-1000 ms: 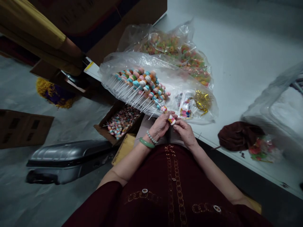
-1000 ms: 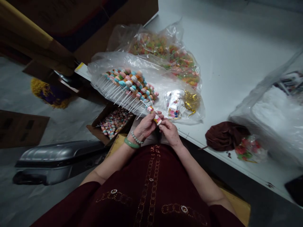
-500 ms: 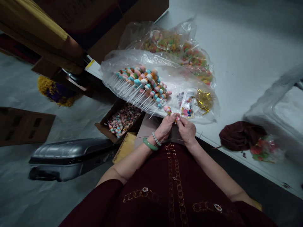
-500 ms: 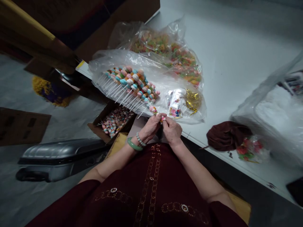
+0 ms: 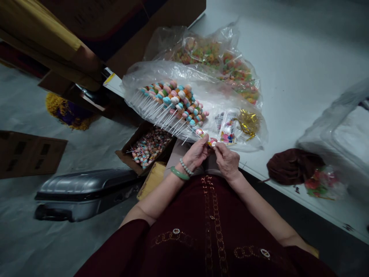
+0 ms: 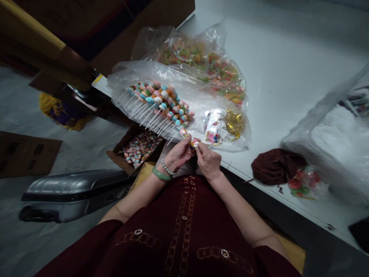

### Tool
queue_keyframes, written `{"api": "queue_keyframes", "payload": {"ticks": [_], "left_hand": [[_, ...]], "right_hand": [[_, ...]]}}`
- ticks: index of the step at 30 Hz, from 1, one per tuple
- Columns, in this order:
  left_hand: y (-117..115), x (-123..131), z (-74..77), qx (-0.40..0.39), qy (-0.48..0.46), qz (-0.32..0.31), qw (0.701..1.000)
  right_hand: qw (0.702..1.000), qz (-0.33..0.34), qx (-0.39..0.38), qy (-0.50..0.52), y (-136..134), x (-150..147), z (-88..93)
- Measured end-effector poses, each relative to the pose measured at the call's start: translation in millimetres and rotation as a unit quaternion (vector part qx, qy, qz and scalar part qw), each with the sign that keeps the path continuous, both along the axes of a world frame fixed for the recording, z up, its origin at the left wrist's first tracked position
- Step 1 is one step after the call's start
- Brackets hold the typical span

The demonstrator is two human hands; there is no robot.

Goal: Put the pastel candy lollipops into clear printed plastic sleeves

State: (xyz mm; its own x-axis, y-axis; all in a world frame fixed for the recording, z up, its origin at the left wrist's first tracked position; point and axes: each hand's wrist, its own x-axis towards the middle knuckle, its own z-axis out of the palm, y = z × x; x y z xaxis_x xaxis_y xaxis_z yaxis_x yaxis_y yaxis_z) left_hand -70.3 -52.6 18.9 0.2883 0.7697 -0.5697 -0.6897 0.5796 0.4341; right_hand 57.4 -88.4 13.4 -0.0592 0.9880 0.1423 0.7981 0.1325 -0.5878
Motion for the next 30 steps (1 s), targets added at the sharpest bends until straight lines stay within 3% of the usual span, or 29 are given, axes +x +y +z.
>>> {"api": "queue_keyframes", "payload": {"ticks": [7,13,15,17,19,21,23,25,27,30], "left_hand": [[-6.6,2.5,5.5,0.052,0.043,-0.017,0.998],[-11.3,23.8,-1.6,0.050,0.033,0.058,0.997],[-10.3,25.1,-5.6,0.037,0.007,0.054,0.998],[-9.1,21.4,-8.9,0.029,-0.008,0.045,0.999],[-8.5,14.5,-10.0,0.031,-0.021,0.032,0.999],[-8.4,7.6,-8.1,0.054,-0.038,-0.005,0.998],[-8.8,3.0,-3.6,0.085,-0.048,-0.046,0.994],[-9.3,1.9,1.1,0.092,-0.043,-0.056,0.993],[-10.1,3.6,3.6,0.077,-0.031,-0.039,0.996],[-12.3,9.2,0.9,0.076,-0.008,-0.029,0.997]], "right_hand": [[0.997,-0.053,-0.056,0.024,6.9,-1.9,5.6],[0.996,-0.047,-0.042,-0.061,6.2,-9.6,5.8],[0.997,-0.046,-0.048,-0.030,6.7,-6.5,4.2],[0.994,-0.041,-0.079,0.070,8.5,-1.6,2.5],[0.965,-0.034,-0.138,0.222,11.2,2.4,2.1],[0.905,-0.032,-0.213,0.366,13.9,3.9,3.7],[0.843,-0.033,-0.280,0.457,16.3,3.1,6.7],[0.802,-0.033,-0.326,0.500,18.2,1.3,9.9],[0.785,-0.041,-0.347,0.511,19.4,-0.6,11.7],[0.800,-0.076,-0.348,0.483,18.8,-3.8,10.2]]}}
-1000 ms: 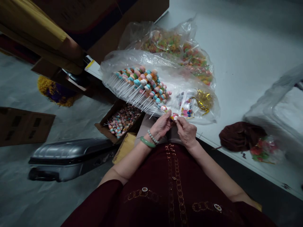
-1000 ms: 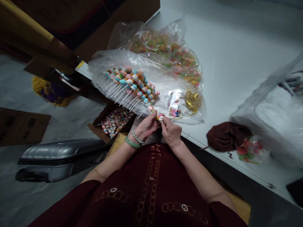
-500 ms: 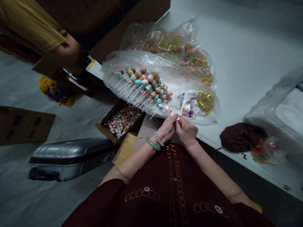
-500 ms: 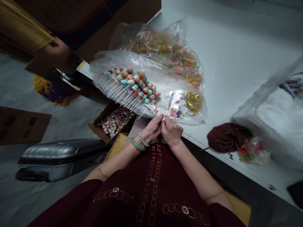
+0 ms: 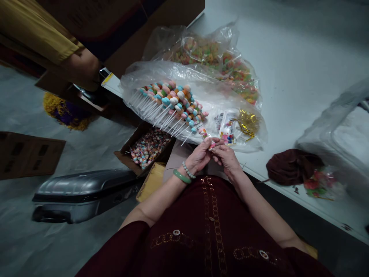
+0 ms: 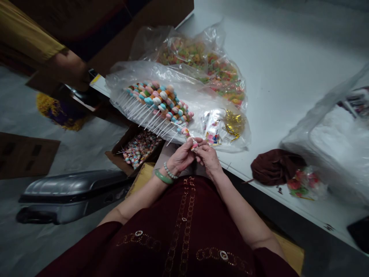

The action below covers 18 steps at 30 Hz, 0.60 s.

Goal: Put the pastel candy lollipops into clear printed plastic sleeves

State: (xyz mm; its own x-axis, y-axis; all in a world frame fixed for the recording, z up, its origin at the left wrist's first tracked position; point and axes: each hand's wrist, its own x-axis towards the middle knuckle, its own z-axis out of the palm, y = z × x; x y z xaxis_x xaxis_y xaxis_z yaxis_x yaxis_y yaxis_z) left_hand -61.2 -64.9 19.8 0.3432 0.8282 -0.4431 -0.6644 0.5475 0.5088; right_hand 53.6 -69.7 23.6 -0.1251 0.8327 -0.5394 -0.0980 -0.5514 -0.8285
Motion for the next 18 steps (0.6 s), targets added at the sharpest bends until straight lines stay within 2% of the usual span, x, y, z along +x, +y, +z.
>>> {"api": "queue_keyframes", "payload": {"ticks": [4,9,11,14,18], "left_hand": [[-3.7,10.3,-8.7,0.027,0.040,0.020,0.999],[-5.3,18.5,-8.9,-0.025,0.033,0.076,0.996],[-3.2,14.0,-4.2,-0.052,0.015,0.058,0.997],[3.6,-0.3,3.4,-0.065,-0.014,0.031,0.997],[11.1,-12.0,6.9,-0.029,-0.005,0.074,0.997]], "right_hand": [[0.996,-0.033,0.020,-0.085,-3.3,-4.8,-11.0],[0.963,-0.077,0.143,-0.215,-1.9,-5.8,-25.5],[0.968,-0.077,0.146,-0.191,-0.2,-4.8,-25.0],[0.993,-0.061,0.076,-0.067,0.7,-3.8,-18.1],[0.999,-0.016,-0.025,0.033,-1.6,-5.9,-11.0]]}}
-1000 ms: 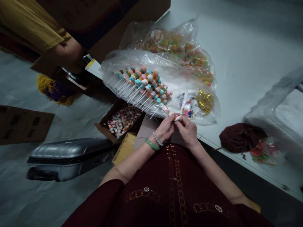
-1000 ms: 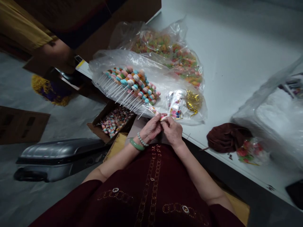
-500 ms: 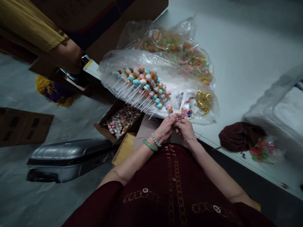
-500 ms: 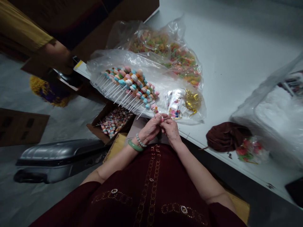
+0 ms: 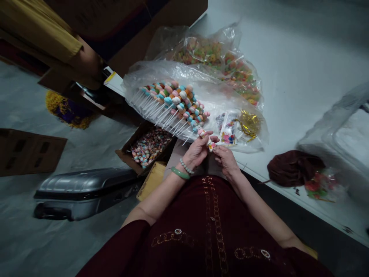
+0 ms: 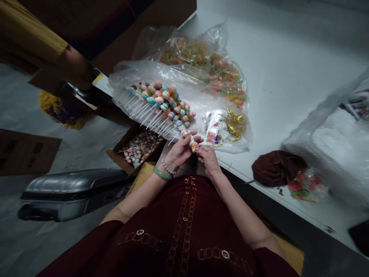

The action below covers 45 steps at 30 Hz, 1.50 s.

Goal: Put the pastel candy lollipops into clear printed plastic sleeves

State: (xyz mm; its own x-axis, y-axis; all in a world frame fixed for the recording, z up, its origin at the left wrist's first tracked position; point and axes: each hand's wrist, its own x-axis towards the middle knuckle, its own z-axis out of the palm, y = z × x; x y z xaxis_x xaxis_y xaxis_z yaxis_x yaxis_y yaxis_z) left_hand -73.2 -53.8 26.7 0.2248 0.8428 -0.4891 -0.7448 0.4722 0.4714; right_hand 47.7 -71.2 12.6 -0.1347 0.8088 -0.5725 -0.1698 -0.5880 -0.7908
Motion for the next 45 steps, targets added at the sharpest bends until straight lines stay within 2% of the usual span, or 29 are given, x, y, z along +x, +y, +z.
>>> {"api": "queue_keyframes", "payload": {"ticks": [3,8,12,15,19,25,28,32,33,35,38,40,42,45], "left_hand": [[-3.3,9.1,-1.9,0.012,0.011,0.029,0.999],[-13.8,34.0,-4.8,0.015,0.032,0.083,0.996],[-10.7,31.7,-5.5,0.013,0.022,0.048,0.999],[-6.5,22.5,-5.5,-0.001,0.015,0.045,0.999],[-5.5,17.1,-4.5,0.001,0.005,0.050,0.999],[-8.4,19.3,-6.2,0.012,0.043,0.035,0.998],[-12.5,25.0,-7.7,0.019,0.072,0.061,0.995],[-16.9,36.1,-6.6,0.035,0.093,0.090,0.991],[-16.8,38.0,-6.1,0.036,0.086,0.087,0.992],[-14.9,39.0,-5.6,0.030,0.067,0.076,0.994],[-9.1,31.6,-6.1,0.003,0.068,0.077,0.995],[-4.8,22.5,-6.8,-0.021,0.089,0.083,0.992],[-2.0,14.4,-7.4,-0.032,0.092,0.072,0.993],[-3.7,12.1,-9.5,-0.014,0.093,0.053,0.994]], "right_hand": [[0.999,-0.015,0.015,-0.027,-0.9,-3.4,-2.5],[0.977,-0.051,0.115,-0.173,1.6,-4.5,-11.0],[0.976,-0.024,0.142,-0.164,0.0,-2.2,-8.5],[0.974,0.003,0.165,-0.153,-3.9,-2.0,-3.5],[0.959,-0.019,0.204,-0.196,-5.8,-1.7,-2.3],[0.956,-0.010,0.191,-0.223,-3.6,2.8,-8.6],[0.927,0.011,0.217,-0.305,-2.8,2.2,-7.6],[0.844,0.036,0.240,-0.479,-1.6,-0.2,-3.8],[0.832,0.032,0.244,-0.497,-1.2,0.2,-3.6],[0.844,0.028,0.260,-0.468,-0.7,2.7,-4.2],[0.899,0.041,0.282,-0.331,-3.0,9.4,-6.5],[0.920,0.066,0.279,-0.267,-7.5,12.9,-7.4],[0.918,0.081,0.275,-0.275,-13.2,13.6,-7.6],[0.885,0.078,0.296,-0.350,-18.5,8.7,-7.9]]}}
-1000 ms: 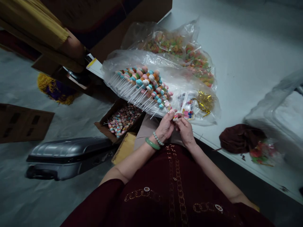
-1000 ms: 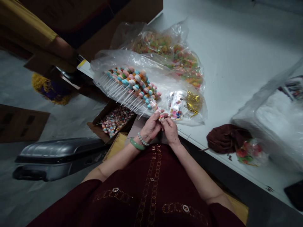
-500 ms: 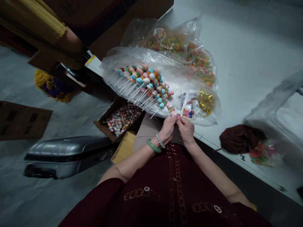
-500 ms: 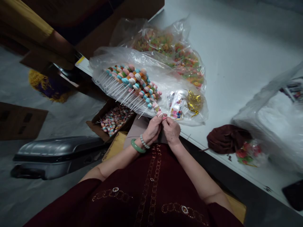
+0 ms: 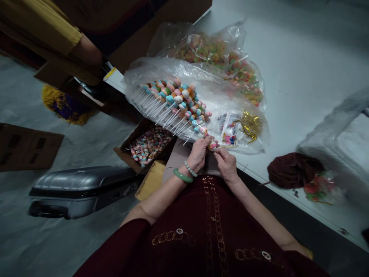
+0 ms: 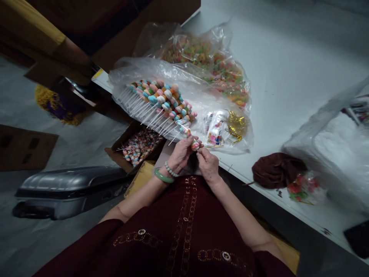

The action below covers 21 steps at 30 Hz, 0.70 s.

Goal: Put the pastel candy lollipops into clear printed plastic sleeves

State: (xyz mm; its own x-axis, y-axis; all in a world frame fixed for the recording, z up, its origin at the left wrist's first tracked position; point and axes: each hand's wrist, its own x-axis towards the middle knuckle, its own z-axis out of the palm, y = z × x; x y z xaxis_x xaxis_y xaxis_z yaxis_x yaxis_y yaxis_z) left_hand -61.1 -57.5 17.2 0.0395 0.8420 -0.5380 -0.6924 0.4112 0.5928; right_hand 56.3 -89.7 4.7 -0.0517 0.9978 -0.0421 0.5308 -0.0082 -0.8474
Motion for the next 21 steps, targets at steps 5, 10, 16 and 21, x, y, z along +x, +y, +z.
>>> {"api": "queue_keyframes", "payload": {"ticks": [5,10,16,21], "left_hand": [[-14.8,16.8,-5.0,0.032,0.079,0.060,0.995],[-18.5,16.3,3.1,-0.028,0.029,-0.019,0.999],[-3.9,3.9,10.9,-0.025,0.020,-0.007,0.999],[-2.9,4.4,10.8,-0.005,0.015,-0.013,1.000]], "right_hand": [[0.989,-0.015,0.077,-0.124,6.4,-9.4,-5.8],[0.965,-0.030,0.161,-0.206,8.6,-5.4,-9.8],[0.930,-0.002,0.221,-0.294,0.7,-6.3,2.9],[0.994,-0.025,0.077,-0.075,3.8,-7.2,12.4]]}}
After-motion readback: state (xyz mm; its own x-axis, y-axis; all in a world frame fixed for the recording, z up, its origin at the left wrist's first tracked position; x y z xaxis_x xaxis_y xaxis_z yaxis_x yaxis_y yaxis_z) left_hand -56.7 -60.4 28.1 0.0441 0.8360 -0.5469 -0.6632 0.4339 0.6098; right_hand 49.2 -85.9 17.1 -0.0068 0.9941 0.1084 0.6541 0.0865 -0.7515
